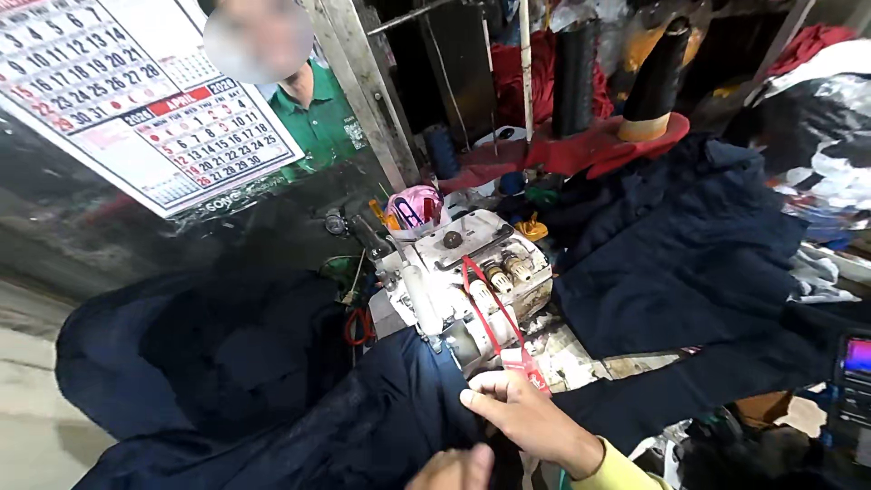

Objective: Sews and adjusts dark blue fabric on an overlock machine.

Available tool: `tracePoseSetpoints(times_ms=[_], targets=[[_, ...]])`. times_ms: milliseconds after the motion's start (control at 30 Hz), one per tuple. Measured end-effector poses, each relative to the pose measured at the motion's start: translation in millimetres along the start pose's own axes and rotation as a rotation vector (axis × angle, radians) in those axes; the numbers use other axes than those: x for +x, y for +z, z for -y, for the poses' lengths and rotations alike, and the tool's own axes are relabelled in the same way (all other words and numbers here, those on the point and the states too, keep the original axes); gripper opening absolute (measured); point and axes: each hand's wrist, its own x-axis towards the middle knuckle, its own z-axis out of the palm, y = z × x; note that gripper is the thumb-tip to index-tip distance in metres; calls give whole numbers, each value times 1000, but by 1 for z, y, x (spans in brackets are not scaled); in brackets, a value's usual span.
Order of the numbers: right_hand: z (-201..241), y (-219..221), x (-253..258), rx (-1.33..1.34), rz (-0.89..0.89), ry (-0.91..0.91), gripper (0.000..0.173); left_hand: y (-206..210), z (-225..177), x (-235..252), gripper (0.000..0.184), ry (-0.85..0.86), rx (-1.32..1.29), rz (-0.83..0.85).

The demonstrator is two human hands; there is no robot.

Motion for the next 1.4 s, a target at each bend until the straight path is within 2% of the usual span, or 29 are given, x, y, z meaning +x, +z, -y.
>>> tracePoseSetpoints(times_ms=[100, 200, 267, 367, 500, 600, 733, 833, 1000, 1167, 1267, 1400], targets=[[5, -4, -1, -62, -4, 14, 33, -11, 14, 21, 45, -145, -186, -179], [2, -8, -1, -174, -32, -39, 32, 7, 27, 31, 15, -115, -358, -244], [2, -12, -2, -298, -58, -63, 28, 6, 25, 31, 10, -98, -429, -264], [5, -14, -3, -354, -86, -21, 22, -16, 14, 34, 10, -68, -505, -295], [15, -16, -9, -101, -43, 42, 27, -54, 8, 52, 18, -23, -715, -356], [18, -16, -15, -7, -46, 38, 33, -68, -1, 58, 26, -57, -873, -334], [18, -15, -18, -5, -58, 51, 39, -35, -25, 37, 29, -218, -841, -211], [13, -13, -17, 12, -49, 30, 42, 0, -12, 26, 29, -224, -755, -232], [6, -12, -17, -47, -63, -54, 40, -15, -8, 28, 30, -185, -693, -295], [5, -13, -20, -95, -96, -41, 45, 6, -1, 22, 29, -234, -678, -282], [6, -14, -24, -83, -94, -23, 44, 2, -11, 22, 26, -310, -656, -302], [5, -14, -23, -95, -90, -57, 42, 13, 9, 21, 26, -202, -582, -339]])
